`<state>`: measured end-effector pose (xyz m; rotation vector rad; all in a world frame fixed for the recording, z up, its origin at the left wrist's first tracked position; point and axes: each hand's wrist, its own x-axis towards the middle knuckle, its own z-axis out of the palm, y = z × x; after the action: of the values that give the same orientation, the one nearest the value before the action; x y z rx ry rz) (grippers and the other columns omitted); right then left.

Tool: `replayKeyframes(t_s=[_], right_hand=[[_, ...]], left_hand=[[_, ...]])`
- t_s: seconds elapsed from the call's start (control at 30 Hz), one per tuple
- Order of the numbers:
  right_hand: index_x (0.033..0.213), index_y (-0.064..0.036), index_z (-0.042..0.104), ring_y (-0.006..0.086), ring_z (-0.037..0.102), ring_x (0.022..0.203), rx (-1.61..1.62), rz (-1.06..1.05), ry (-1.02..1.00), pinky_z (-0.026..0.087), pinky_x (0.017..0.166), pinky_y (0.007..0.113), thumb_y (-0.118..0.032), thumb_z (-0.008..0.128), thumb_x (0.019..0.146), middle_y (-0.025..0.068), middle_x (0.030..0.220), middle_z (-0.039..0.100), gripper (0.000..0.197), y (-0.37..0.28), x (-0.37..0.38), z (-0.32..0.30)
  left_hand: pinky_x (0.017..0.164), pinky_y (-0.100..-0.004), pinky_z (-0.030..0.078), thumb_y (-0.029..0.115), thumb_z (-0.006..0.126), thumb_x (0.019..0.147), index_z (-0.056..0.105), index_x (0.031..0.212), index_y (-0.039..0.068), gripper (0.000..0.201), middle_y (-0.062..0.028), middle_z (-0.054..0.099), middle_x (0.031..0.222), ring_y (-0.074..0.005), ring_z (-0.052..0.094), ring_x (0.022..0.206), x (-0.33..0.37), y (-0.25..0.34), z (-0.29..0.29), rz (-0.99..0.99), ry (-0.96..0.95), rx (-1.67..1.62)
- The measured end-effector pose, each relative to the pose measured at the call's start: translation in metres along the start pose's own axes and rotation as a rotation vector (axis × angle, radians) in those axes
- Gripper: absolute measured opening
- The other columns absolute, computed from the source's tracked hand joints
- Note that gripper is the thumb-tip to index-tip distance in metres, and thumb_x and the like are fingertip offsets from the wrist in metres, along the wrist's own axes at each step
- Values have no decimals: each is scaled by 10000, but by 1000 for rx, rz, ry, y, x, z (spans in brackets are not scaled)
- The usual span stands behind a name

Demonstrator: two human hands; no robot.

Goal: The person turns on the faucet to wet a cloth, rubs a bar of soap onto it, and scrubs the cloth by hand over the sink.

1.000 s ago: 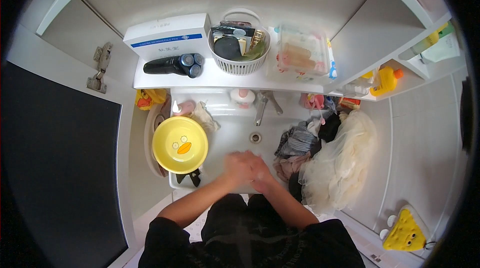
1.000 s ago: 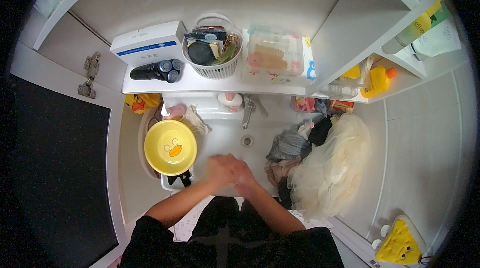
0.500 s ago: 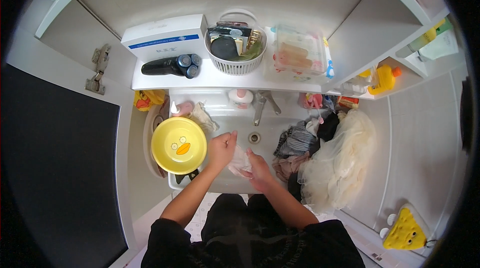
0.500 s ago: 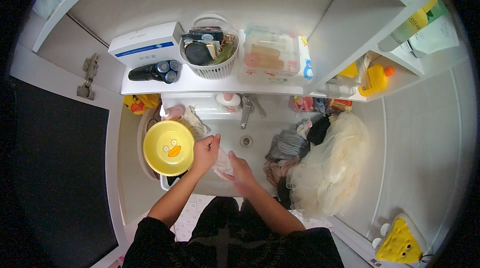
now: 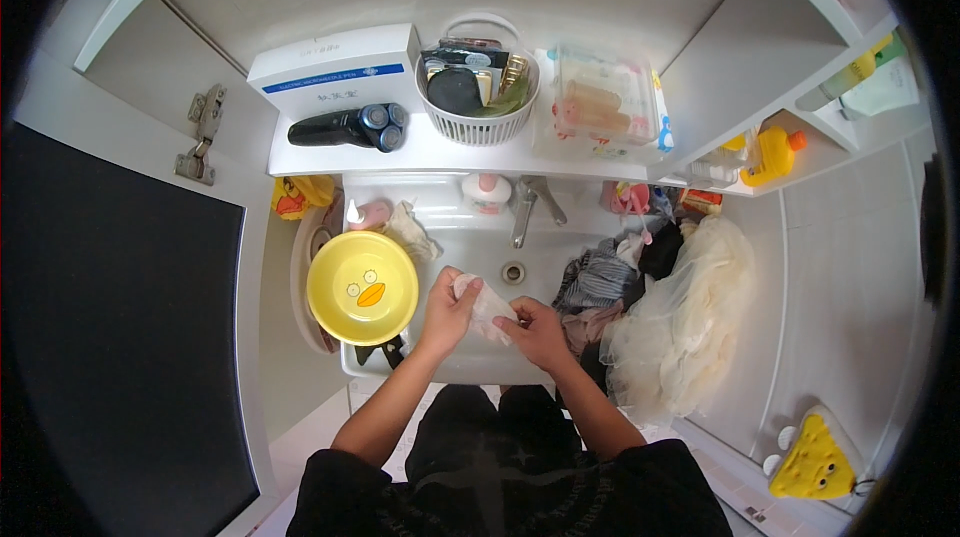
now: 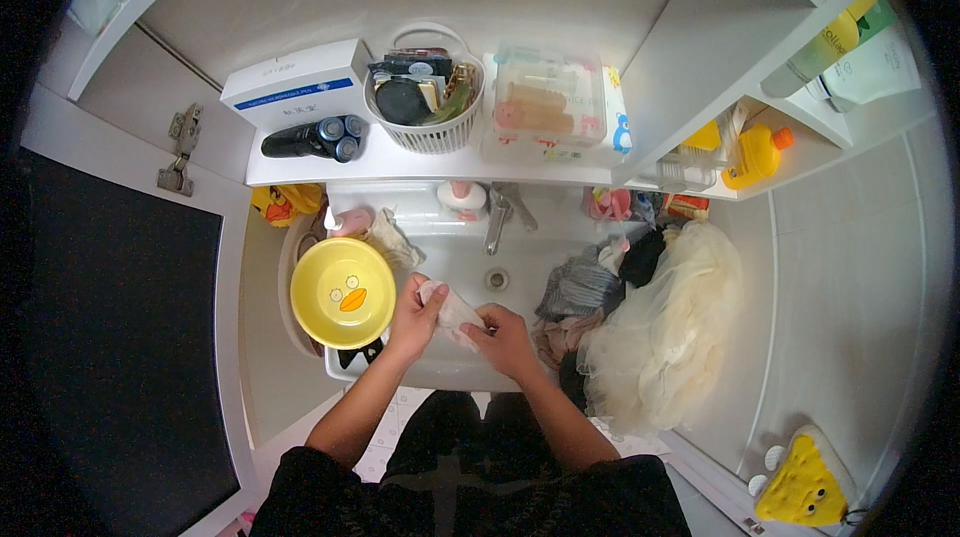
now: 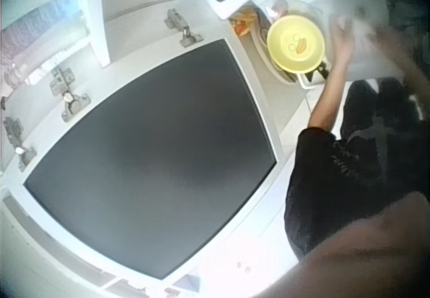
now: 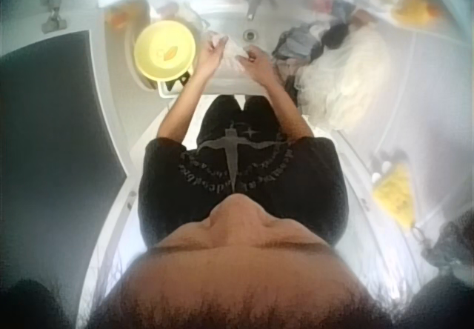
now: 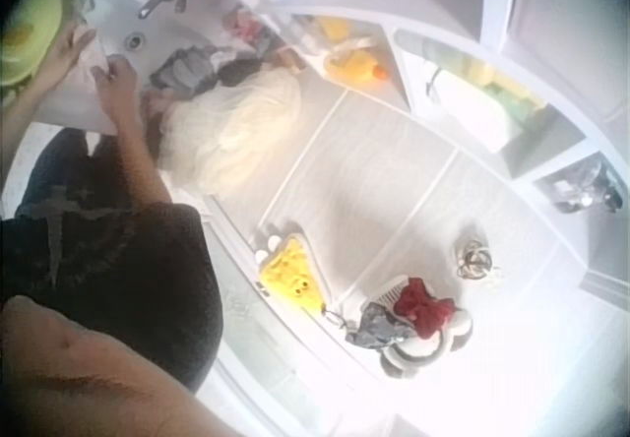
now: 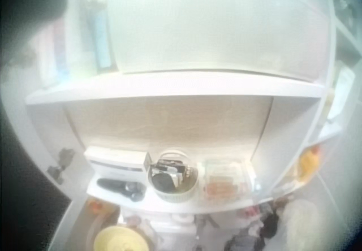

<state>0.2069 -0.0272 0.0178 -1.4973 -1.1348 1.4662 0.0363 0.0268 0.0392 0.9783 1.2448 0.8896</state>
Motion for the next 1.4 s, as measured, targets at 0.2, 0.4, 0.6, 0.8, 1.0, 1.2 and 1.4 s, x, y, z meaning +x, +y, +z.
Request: replayKeyframes(t_s=[0.2,0.4,0.6,0.8,1.0,1.2,1.4], right_hand=[[819,-26,596,63,488,680,201,33,-107,402,592,249,-154,674,889,-31,710,550,165,-6,1,-12],[872,-72,583,85,506,700,767,217,76,421,641,260,-259,553,979,-23,767,548,217,-7,8,9],[957,-75,598,135,598,765,1045,483,124,482,679,294,-345,469,1007,29,870,610,303,2,13,42],[954,-89,614,153,624,776,1143,446,-92,500,699,314,-421,505,973,40,876,635,351,16,12,46],[1032,-46,630,172,639,865,1371,404,-375,508,773,328,-351,517,977,52,950,653,330,14,15,52],[1080,-15,610,181,637,878,876,425,44,513,806,350,-346,541,971,70,992,645,355,-28,9,33],[1049,-8,603,177,634,850,848,392,50,524,768,357,-331,569,962,67,951,647,336,-9,10,17]], left_hand=[[592,-209,389,119,603,948,461,867,60,173,20,512,744,-39,448,686,6,0,9,74,138,-148],[574,-235,408,117,658,895,499,766,98,206,41,513,665,-70,478,606,-8,-2,13,52,106,-206],[434,-355,403,197,713,748,548,563,105,265,-67,525,544,-252,532,461,-21,0,35,973,-29,863],[417,-381,398,223,647,805,561,547,114,293,-61,554,527,-279,533,433,-8,-13,29,775,132,916],[419,-387,412,167,636,848,557,587,80,287,-101,559,535,-300,531,426,9,-9,20,854,84,807],[416,-339,327,240,617,918,541,594,59,379,-60,524,502,-229,430,388,29,-14,2,438,248,657],[457,-281,289,276,573,962,490,594,40,445,15,414,504,-101,326,463,19,-22,-11,88,270,74]])
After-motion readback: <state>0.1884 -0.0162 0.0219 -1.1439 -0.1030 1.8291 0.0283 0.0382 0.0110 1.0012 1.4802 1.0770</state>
